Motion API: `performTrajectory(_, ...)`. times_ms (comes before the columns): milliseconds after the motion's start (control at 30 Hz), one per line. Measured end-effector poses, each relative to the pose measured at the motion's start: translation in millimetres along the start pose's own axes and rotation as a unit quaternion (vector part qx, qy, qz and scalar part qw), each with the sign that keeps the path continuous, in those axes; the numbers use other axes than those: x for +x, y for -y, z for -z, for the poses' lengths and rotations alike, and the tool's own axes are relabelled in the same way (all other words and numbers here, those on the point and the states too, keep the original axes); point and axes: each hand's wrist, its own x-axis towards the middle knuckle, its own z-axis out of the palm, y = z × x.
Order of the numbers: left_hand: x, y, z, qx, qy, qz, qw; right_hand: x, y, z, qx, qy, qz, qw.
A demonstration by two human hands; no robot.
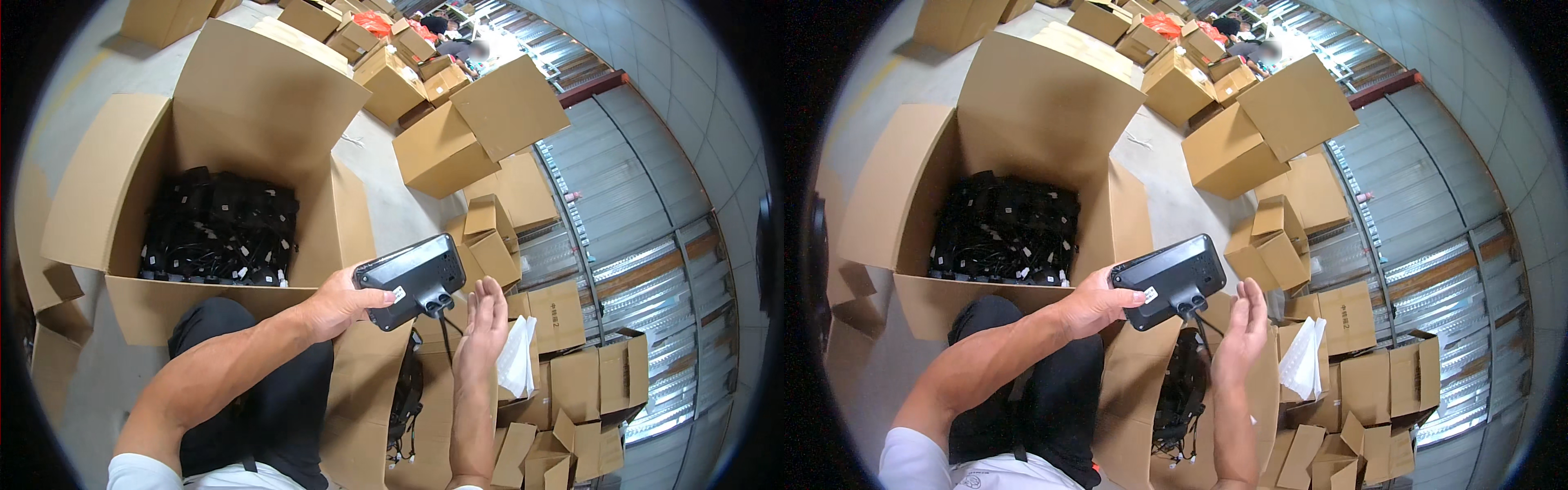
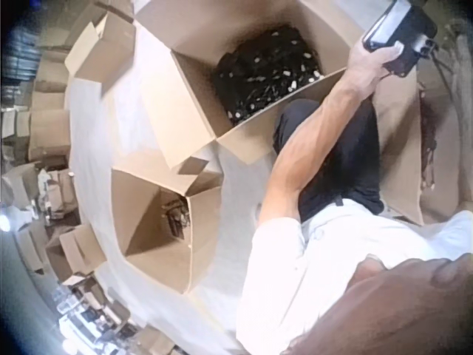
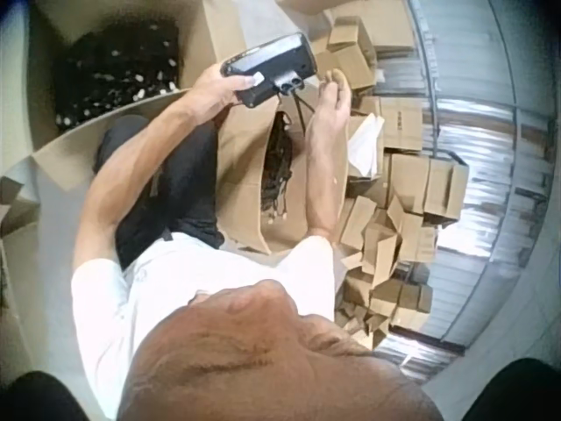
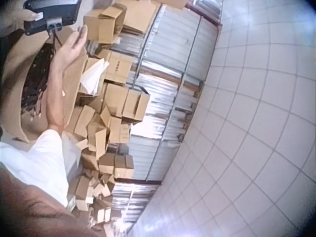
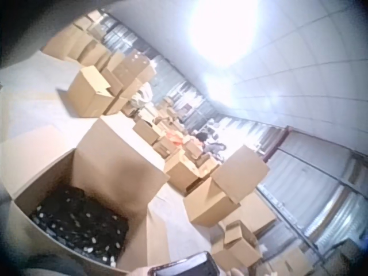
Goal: The person packs electronic devices and their cables into cardboard shipping boxes by hand.
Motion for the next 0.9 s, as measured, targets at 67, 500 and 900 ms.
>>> performTrajectory(67,0,1,0,0.004,0.027,0.013,1.0,17,-11,11,0.049,-0.034,-0.051,0.997)
performTrajectory(500,-8,21,-3,0.403,-0.189,-0.225,0.867,-15,-55,-48,0.192,-0.006,-0.195,0.962)
performTrajectory(900,-15,-37,4,0.316,-0.115,-0.041,0.941,47,-20,-59,0.087,0.06,-0.055,0.993)
